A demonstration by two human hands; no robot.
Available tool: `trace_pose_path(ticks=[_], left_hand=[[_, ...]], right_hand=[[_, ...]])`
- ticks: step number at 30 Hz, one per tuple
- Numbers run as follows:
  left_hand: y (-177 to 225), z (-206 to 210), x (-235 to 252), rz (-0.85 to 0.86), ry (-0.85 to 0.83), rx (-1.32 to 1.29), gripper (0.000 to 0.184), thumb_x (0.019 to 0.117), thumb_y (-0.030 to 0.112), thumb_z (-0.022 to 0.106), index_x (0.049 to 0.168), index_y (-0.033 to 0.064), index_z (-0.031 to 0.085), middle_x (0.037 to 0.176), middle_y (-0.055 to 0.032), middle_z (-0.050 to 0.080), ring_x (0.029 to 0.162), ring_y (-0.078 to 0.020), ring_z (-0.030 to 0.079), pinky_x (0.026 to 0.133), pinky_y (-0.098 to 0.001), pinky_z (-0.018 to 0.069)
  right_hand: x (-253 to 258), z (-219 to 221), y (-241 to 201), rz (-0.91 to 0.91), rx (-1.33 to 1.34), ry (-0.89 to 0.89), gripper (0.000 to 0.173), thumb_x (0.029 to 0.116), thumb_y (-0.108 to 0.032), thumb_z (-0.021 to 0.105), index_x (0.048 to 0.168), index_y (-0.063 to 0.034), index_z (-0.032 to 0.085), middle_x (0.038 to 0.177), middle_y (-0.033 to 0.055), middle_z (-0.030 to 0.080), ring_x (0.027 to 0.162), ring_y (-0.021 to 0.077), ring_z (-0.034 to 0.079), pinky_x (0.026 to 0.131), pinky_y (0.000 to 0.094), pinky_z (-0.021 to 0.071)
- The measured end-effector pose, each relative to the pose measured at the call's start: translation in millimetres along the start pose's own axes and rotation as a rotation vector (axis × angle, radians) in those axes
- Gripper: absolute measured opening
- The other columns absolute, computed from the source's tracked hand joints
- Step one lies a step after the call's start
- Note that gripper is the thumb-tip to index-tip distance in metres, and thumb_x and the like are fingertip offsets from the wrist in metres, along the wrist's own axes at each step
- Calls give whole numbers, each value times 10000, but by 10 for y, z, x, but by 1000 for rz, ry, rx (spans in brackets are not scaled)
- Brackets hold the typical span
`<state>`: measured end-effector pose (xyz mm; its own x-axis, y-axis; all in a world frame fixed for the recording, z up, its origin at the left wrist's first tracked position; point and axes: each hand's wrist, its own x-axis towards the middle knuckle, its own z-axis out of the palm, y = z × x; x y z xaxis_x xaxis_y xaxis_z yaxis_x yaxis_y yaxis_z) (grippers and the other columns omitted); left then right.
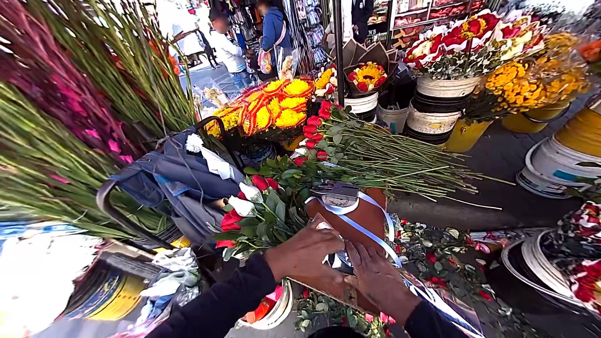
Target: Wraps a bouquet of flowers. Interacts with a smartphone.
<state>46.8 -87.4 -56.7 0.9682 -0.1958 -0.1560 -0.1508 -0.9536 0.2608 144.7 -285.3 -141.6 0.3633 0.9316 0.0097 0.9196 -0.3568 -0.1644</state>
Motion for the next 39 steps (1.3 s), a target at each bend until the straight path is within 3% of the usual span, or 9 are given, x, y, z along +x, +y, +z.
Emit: trace_pose_path(ticks=[3, 9, 14, 19, 23, 27, 32, 35, 39], left_hand=[[-183, 70, 75, -123, -295, 104, 918, 785, 456, 861, 1534, 145, 431, 1540, -132, 475, 1471, -332, 389, 1194, -717, 151], [-400, -22, 331, -179, -393, 247, 748, 699, 401, 891, 1327, 112, 605, 1181, -125, 686, 1115, -312, 637, 1135, -649, 298], [-165, -193, 250, -134, -298, 459, 647, 742, 351, 830, 1310, 135, 608, 1164, -128, 675, 1121, -317, 624, 1102, -616, 326], [-53, -187, 34, 13, 95, 655, 343, 870, 190, 738, 1205, 151, 674, 1045, -101, 691, 1052, -300, 653, 1032, -572, 423], [-235, 229, 20, 10, 493, 774, 397, 824, 190, 757, 1215, 188, 687, 1067, -78, 704, 1022, -277, 675, 961, -570, 488], [-363, 678, -29, -60, 661, 777, 593, 698, 312, 838, 1251, 182, 668, 1166, -87, 715, 1084, -280, 687, 907, -571, 520], [-313, 503, -184, -46, 456, 592, 744, 733, 632, 795, 1303, 183, 632, 1245, -58, 680, 1171, -267, 642, 1086, -629, 400], [-250, 148, -259, -147, 205, 303, 593, 908, 562, 682, 1271, 97, 622, 1205, -85, 685, 1212, -263, 618, 1209, -593, 227], [-318, -51, -244, -82, 211, 129, 278, 993, 353, 649, 1022, 82, 703, 949, -67, 731, 1001, -217, 701, 1224, -599, 171]], right_hand=[[-32, 32, -33, -13, -38, 47, 834, 909, -501, 701, 1516, -2, 422, 1345, 244, 616, 1181, 425, 641, 930, 541, 548], [-32, -90, 35, 2, 94, -87, 847, 952, -462, 669, 1604, -83, 282, 1450, 255, 517, 1303, 451, 541, 1003, 607, 486], [-143, 33, 115, 56, 138, 113, 910, 912, -510, 702, 1620, -126, 279, 1435, 212, 562, 1292, 403, 573, 1032, 563, 489], [-69, -329, 192, 139, 176, -49, 975, 796, -524, 798, 1540, -43, 391, 1336, 219, 624, 1287, 426, 549, 1039, 595, 448], [57, -477, 350, 198, 184, -120, 875, 763, -486, 831, 1462, -93, 481, 1326, 203, 622, 1231, 406, 600, 988, 579, 500], [-14, -28, 335, 71, -75, 303, 761, 734, -436, 868, 1333, -54, 593, 1099, 204, 704, 999, 392, 707, 825, 543, 576], [-64, 393, 373, -7, -222, 583, 874, 629, -612, 856, 1282, -70, 643, 1031, 155, 728, 912, 348, 721, 748, 497, 593], [-87, 427, 344, -12, -260, 567, 888, 588, -532, 892, 1304, -74, 633, 1062, 159, 722, 927, 348, 716, 764, 488, 585], [-95, 450, 343, -18, -291, 575, 795, 563, -288, 900, 1282, -73, 638, 1054, 167, 710, 909, 343, 711, 744, 471, 574]])
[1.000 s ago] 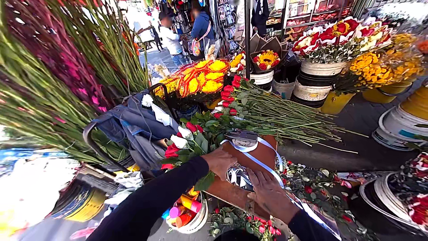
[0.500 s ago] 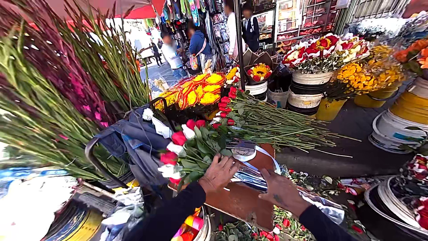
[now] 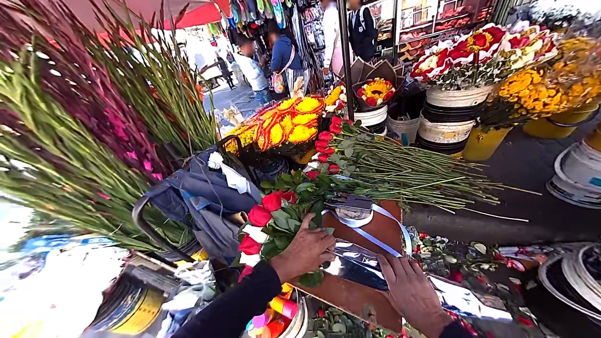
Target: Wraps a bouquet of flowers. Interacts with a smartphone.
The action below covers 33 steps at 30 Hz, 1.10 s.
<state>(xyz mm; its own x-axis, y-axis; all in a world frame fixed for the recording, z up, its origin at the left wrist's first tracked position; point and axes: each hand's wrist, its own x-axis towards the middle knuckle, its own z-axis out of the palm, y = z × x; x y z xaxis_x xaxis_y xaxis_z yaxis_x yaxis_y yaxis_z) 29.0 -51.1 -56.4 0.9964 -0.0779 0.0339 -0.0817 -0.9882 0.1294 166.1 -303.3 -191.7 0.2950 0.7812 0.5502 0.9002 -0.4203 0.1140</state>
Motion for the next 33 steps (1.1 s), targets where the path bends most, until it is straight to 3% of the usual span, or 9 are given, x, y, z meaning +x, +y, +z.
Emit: trace_pose_path(ticks=[6, 9, 11, 14, 17, 20, 24, 30, 33], left_hand=[[-40, 19, 30, 191, -54, 127, 219, 1079, 179, 492, 1175, 66, 652, 1206, -79, 704, 1247, -218, 632, 1242, -587, 217], [-61, 139, 10, 200, 60, 64, 197, 1069, 110, 486, 1123, 21, 653, 1104, -138, 725, 1126, -269, 697, 1076, -440, 503], [-78, 193, 26, 167, 108, 42, 198, 1065, 119, 491, 1097, 15, 656, 1012, -154, 722, 1006, -296, 722, 921, -426, 585], [-59, 238, 38, 95, 121, 23, 212, 1067, 138, 493, 1089, 10, 660, 973, -161, 718, 944, -301, 731, 867, -435, 598], [-52, 290, 62, 40, 181, 4, 233, 1071, 164, 495, 1050, 10, 668, 939, -152, 723, 902, -289, 740, 828, -428, 607], [-75, 411, 84, 71, 328, 63, 200, 1048, 159, 532, 985, 34, 675, 869, -113, 718, 813, -237, 739, 756, -372, 620], [-59, 471, 97, 61, 376, 91, 204, 1047, 163, 535, 976, 38, 679, 852, -104, 714, 792, -228, 738, 737, -356, 623], [-187, 547, -6, 191, 439, 72, 243, 1072, 191, 514, 1088, 21, 686, 984, -112, 743, 919, -217, 741, 849, -337, 613], [-207, 578, -95, 241, 451, 52, 250, 1077, 205, 515, 1145, 17, 664, 1053, -125, 743, 969, -229, 737, 890, -331, 601]], right_hand=[[6, -22, -5, 4, -15, 1, 758, 602, -283, 887, 1280, -59, 633, 1037, 174, 706, 901, 344, 709, 746, 475, 572], [-3, 3, -12, 2, -21, 37, 663, 680, -241, 827, 1282, -45, 630, 1053, 179, 708, 905, 353, 709, 755, 475, 573], [2, 23, 5, -5, -32, 54, 693, 665, -280, 829, 1286, -50, 623, 1045, 168, 708, 891, 344, 709, 745, 464, 573], [37, -13, 61, 10, 78, -14, 841, 626, -507, 859, 1298, -59, 625, 1055, 177, 711, 912, 365, 710, 761, 500, 577], [129, -105, 100, 72, 249, -81, 940, 772, -861, 540, 1353, -127, 621, 1193, 172, 686, 1027, 390, 677, 838, 576, 546], [289, -202, 44, 116, 414, -33, 619, 961, -682, 457, 1219, -174, 700, 1141, 97, 707, 1058, 353, 664, 857, 579, 517], [551, -172, -147, 144, 450, 31, 436, 1018, -487, 505, 986, -114, 729, 936, 85, 701, 910, 311, 674, 771, 480, 530], [557, 0, -236, 63, 512, 135, 232, 1031, -324, 548, 1013, -146, 696, 935, 65, 698, 894, 261, 693, 789, 400, 582], [519, -29, -260, 69, 577, 87, 312, 1015, -436, 554, 1100, -177, 704, 994, 60, 706, 932, 247, 696, 804, 410, 578]])
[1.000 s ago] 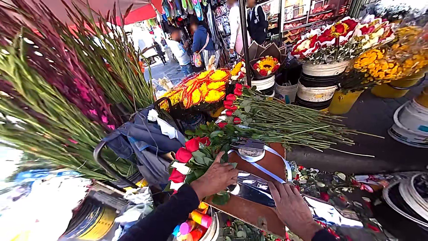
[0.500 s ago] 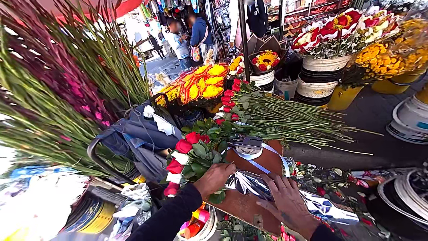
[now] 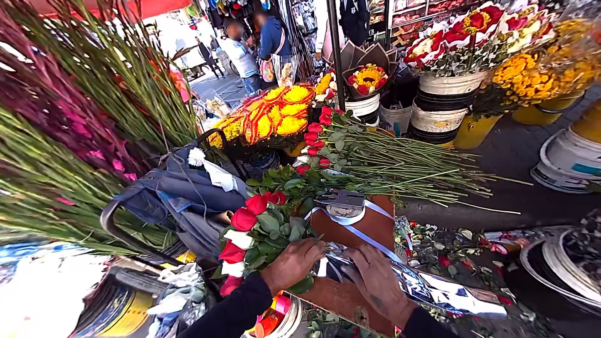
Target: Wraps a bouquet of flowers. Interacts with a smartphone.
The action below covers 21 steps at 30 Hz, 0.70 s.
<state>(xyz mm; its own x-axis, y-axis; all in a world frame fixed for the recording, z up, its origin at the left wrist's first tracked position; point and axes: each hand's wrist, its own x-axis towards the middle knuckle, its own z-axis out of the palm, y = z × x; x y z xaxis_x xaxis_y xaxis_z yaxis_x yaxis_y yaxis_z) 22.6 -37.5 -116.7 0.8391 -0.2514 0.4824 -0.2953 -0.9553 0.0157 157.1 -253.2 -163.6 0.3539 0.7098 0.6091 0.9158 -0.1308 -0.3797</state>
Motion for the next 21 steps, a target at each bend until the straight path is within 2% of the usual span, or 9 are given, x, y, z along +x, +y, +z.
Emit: trace_pose_path(ticks=[2, 4, 7, 8, 13, 18, 21], left_hand=[[-4, 15, -18, 19, 22, 8, 243, 1074, 201, 519, 1157, 20, 659, 1060, -122, 744, 969, -224, 737, 898, -322, 597], [-19, 23, 2, 22, 21, 7, 234, 1072, 191, 523, 1142, 14, 660, 1036, -123, 741, 957, -224, 737, 892, -326, 600], [-54, 6, 25, 30, -12, -9, 232, 1074, 188, 521, 1134, 11, 659, 1025, -125, 730, 974, -230, 731, 913, -339, 597], [-65, -9, 18, 40, -28, -24, 226, 1073, 188, 524, 1128, 15, 658, 1053, -125, 730, 1007, -231, 727, 939, -341, 588], [-101, -157, 15, 92, -166, -156, 257, 1074, 253, 531, 1087, 35, 666, 1191, -131, 697, 1200, -251, 653, 1088, -388, 496], [-154, -203, 5, 160, -163, -177, 228, 1070, 222, 544, 1122, 40, 670, 1207, -114, 689, 1233, -224, 633, 1162, -418, 430], [-143, -231, -25, 155, -187, -170, 236, 1076, 227, 529, 1130, 43, 667, 1250, -115, 670, 1274, -230, 606, 1181, -449, 403]], right_hand=[[69, -12, -26, 6, 44, -71, 394, 979, -508, 587, 1093, -158, 727, 983, 72, 708, 937, 259, 694, 816, 442, 570], [133, 5, -24, -16, 89, -100, 348, 989, -459, 598, 1092, -150, 721, 985, 71, 712, 958, 253, 694, 857, 428, 566], [137, 42, -5, 16, 180, -134, 315, 1013, -410, 590, 1249, -247, 720, 1005, 57, 697, 965, 220, 670, 905, 408, 544], [139, 34, 1, 39, 223, -162, 306, 1017, -401, 590, 1265, -279, 722, 1010, 53, 694, 966, 212, 662, 910, 412, 536], [213, -33, 35, 131, 369, -295, 275, 1026, -390, 583, 1215, -286, 754, 1037, 56, 705, 998, 204, 661, 932, 448, 514], [232, -76, 55, 163, 388, -372, 351, 938, -459, 700, 1254, -312, 737, 1085, 34, 696, 1050, 179, 634, 980, 419, 493], [227, -88, 51, 158, 377, -399, 360, 935, -434, 708, 1270, -303, 733, 1129, 42, 693, 1087, 191, 627, 1001, 428, 479]])
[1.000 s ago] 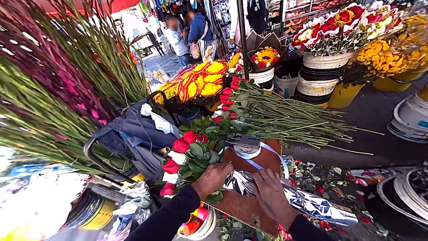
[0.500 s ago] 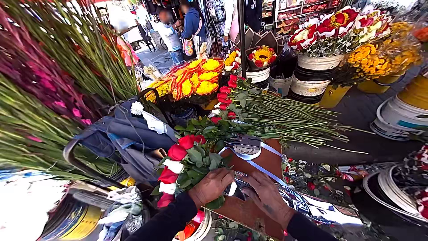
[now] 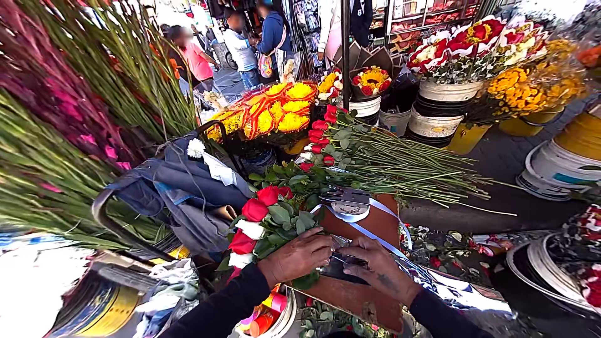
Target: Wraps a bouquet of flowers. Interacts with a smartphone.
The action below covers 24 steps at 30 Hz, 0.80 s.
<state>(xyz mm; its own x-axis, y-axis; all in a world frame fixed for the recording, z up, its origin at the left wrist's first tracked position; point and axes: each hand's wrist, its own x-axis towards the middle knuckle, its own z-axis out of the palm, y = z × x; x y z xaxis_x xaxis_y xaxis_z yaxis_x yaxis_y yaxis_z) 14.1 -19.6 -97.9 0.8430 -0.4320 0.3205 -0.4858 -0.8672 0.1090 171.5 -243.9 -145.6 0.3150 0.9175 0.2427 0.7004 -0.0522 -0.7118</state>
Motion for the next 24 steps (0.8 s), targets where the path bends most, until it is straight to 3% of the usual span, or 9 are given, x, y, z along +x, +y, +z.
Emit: trace_pose_path(ticks=[6, 9, 11, 14, 19, 24], left_hand=[[3, 36, 13, -38, -44, -13, 230, 1083, 214, 507, 1052, 72, 686, 1279, -71, 665, 1343, -187, 554, 1230, -468, 325], [51, 64, 6, -56, 35, 143, 243, 1082, 274, 508, 1081, 105, 683, 1279, -33, 666, 1320, -166, 560, 1195, -434, 365], [105, 73, 4, -85, 79, 299, 232, 1072, 314, 511, 1143, 168, 676, 1245, 10, 655, 1231, -168, 565, 1086, -412, 394], [162, 104, 8, -117, 112, 380, 214, 1057, 307, 538, 1141, 189, 694, 1205, 13, 661, 1143, -182, 589, 986, -394, 442], [240, 98, 72, -163, 26, 469, 170, 1037, 273, 564, 1052, 188, 711, 1126, 18, 666, 1125, -185, 594, 946, -415, 457], [384, -26, 125, -97, -98, 544, 145, 977, 80, 576, 1002, 162, 693, 1156, 5, 672, 1149, -186, 607, 980, -435, 466]], right_hand=[[-11, -5, 42, -72, 9, 33, 314, 1057, -377, 527, 1261, -277, 743, 1121, 54, 702, 1093, 184, 634, 1010, 413, 474], [-11, -51, 36, -64, 37, -3, 322, 1070, -325, 494, 1282, -282, 733, 1133, 61, 696, 1103, 184, 626, 1016, 397, 470], [-6, -65, 30, -72, 34, -10, 325, 1056, -246, 504, 1288, -283, 729, 1128, 68, 693, 1091, 191, 630, 1000, 393, 483], [-5, -62, 35, -56, 24, -19, 353, 1047, -195, 499, 1300, -299, 721, 1124, 60, 692, 1083, 189, 633, 988, 390, 496], [6, -67, 80, -29, 37, -49, 326, 1035, -240, 544, 1303, -299, 719, 1144, 41, 686, 1099, 162, 627, 998, 364, 496], [46, -119, 45, 41, 80, -30, 337, 932, -238, 715, 1269, -244, 721, 1116, 42, 668, 1011, 132, 650, 911, 315, 552]])
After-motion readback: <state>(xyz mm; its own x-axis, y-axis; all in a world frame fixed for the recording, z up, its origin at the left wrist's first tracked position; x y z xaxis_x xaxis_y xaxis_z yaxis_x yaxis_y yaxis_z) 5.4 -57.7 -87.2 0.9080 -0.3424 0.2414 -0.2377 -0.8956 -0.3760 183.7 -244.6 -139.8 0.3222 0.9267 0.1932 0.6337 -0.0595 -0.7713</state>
